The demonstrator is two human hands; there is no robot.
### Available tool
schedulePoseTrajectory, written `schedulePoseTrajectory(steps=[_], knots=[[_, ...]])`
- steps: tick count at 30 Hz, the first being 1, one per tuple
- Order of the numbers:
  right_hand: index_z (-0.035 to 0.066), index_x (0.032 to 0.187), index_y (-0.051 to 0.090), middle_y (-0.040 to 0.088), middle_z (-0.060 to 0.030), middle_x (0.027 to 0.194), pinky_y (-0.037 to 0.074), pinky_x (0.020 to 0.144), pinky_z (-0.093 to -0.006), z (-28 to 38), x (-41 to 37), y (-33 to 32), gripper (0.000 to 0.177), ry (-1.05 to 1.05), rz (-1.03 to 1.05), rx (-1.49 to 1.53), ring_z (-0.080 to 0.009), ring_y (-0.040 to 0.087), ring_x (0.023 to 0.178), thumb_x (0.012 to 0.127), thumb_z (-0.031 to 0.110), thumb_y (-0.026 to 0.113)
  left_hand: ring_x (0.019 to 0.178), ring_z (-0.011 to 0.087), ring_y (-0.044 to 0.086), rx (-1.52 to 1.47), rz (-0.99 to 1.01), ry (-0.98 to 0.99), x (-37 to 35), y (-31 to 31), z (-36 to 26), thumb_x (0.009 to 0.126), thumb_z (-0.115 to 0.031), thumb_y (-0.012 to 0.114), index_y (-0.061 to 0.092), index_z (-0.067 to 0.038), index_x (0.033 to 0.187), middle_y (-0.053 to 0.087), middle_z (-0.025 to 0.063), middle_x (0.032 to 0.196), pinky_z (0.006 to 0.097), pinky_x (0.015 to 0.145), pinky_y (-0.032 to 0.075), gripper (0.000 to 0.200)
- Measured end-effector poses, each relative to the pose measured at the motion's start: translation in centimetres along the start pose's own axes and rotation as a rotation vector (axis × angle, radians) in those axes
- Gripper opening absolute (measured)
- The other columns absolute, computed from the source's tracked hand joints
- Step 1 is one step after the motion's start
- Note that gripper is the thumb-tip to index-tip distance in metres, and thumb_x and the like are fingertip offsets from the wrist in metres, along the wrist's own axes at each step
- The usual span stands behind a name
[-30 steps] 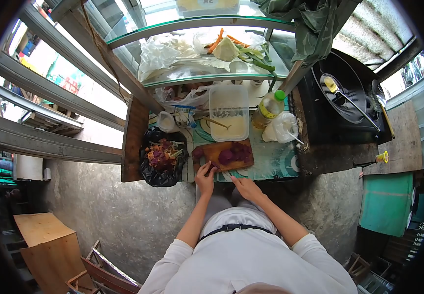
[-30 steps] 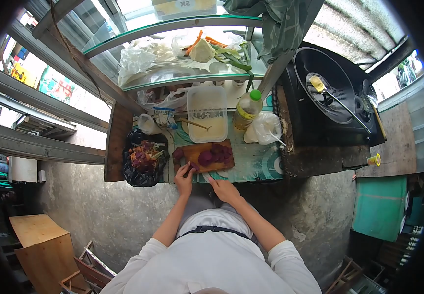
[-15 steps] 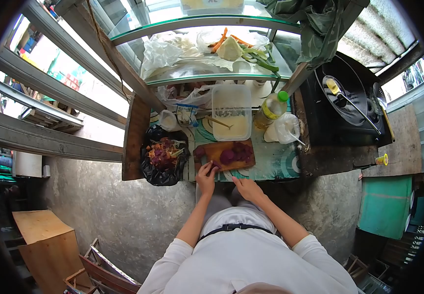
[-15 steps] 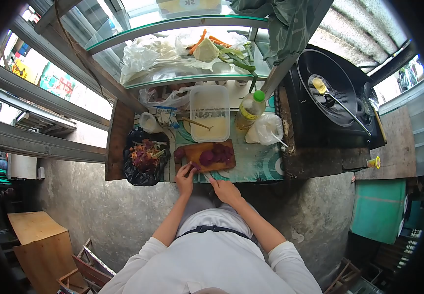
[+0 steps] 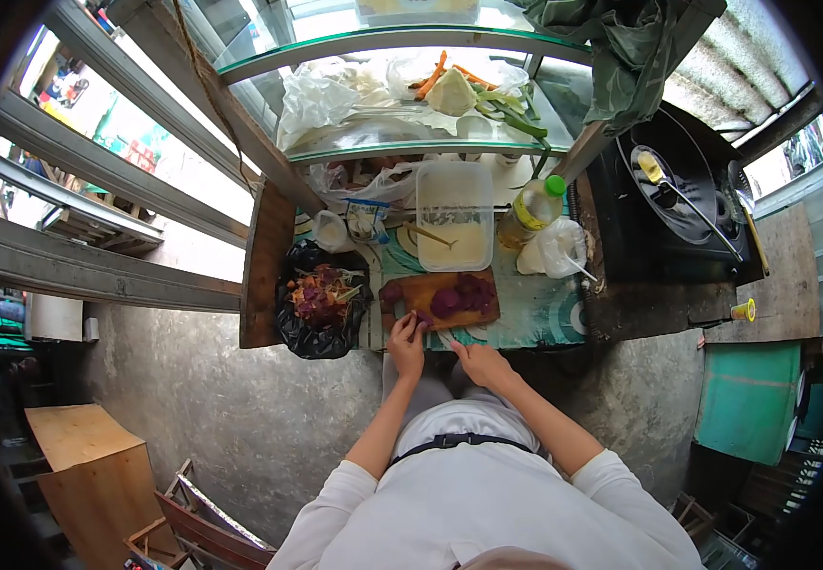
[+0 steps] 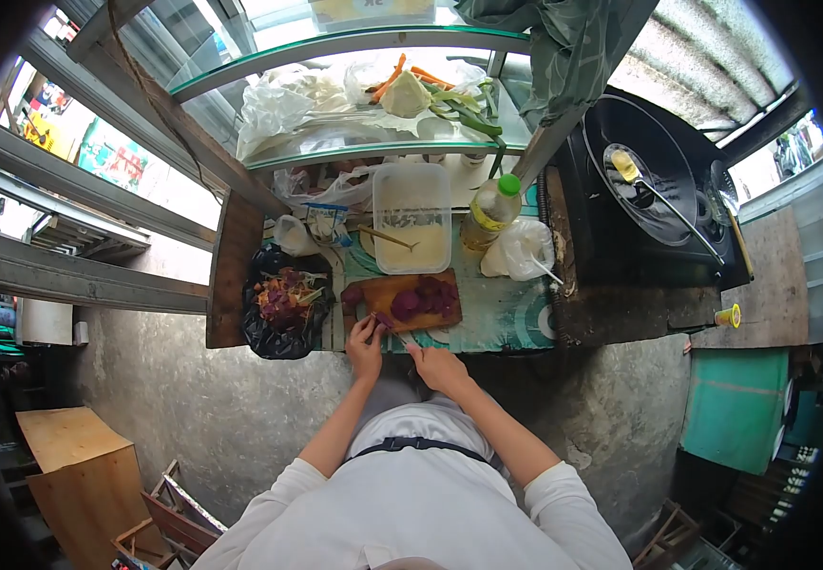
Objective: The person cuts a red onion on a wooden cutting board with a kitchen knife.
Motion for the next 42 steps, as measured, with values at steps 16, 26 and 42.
schedulePoseTrajectory(steps=[16, 26, 42], knots=[[-0.005, 0.081, 0.062, 0.061, -0.0286, 0.080, 0.046, 0.075, -0.0514, 0.3, 0.3, 1.0, 0.064, -0.020, -0.046, 0.031, -0.0463, 0.059, 0.081, 0.098, 0.042, 0.024, 0.084, 0.0248, 0.063, 0.028, 0.025, 0.065, 0.2, 0.0, 0.2, 0.081, -0.007, 0.066, 0.065, 0.001, 0.107, 0.065, 0.0143, 0.098, 0.0313, 0.072, 0.049, 0.028], [-0.004, 0.088, 0.061, 0.061, -0.0285, 0.080, 0.047, 0.072, -0.0526, 0.1, 0.9, 1.9, 0.059, 0.009, 0.002, -0.036, -0.0474, 0.058, 0.079, 0.099, 0.038, 0.022, 0.082, 0.0251, 0.063, 0.005, 0.045, 0.032, 0.4, -0.2, -0.1, 0.081, -0.006, 0.066, 0.065, 0.001, 0.107, 0.065, 0.0149, 0.098, 0.0303, 0.071, 0.048, 0.027], [-0.006, 0.077, 0.063, 0.062, -0.0289, 0.083, 0.046, 0.078, -0.0503, 0.3, 1.7, 1.3, 0.068, 0.041, 0.046, 0.031, -0.0459, 0.058, 0.083, 0.098, 0.045, 0.023, 0.076, 0.0249, 0.062, 0.026, 0.045, 0.043, 0.5, -0.1, 0.3, 0.080, -0.008, 0.067, 0.065, 0.000, 0.106, 0.064, 0.0137, 0.092, 0.0305, 0.068, 0.048, 0.027]])
Point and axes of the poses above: each hand's wrist, its own x-axis towards the middle knuckle, its own y-axis out of the palm, z = x × y, the point moved 7 cm from there along x, towards the middle knuckle
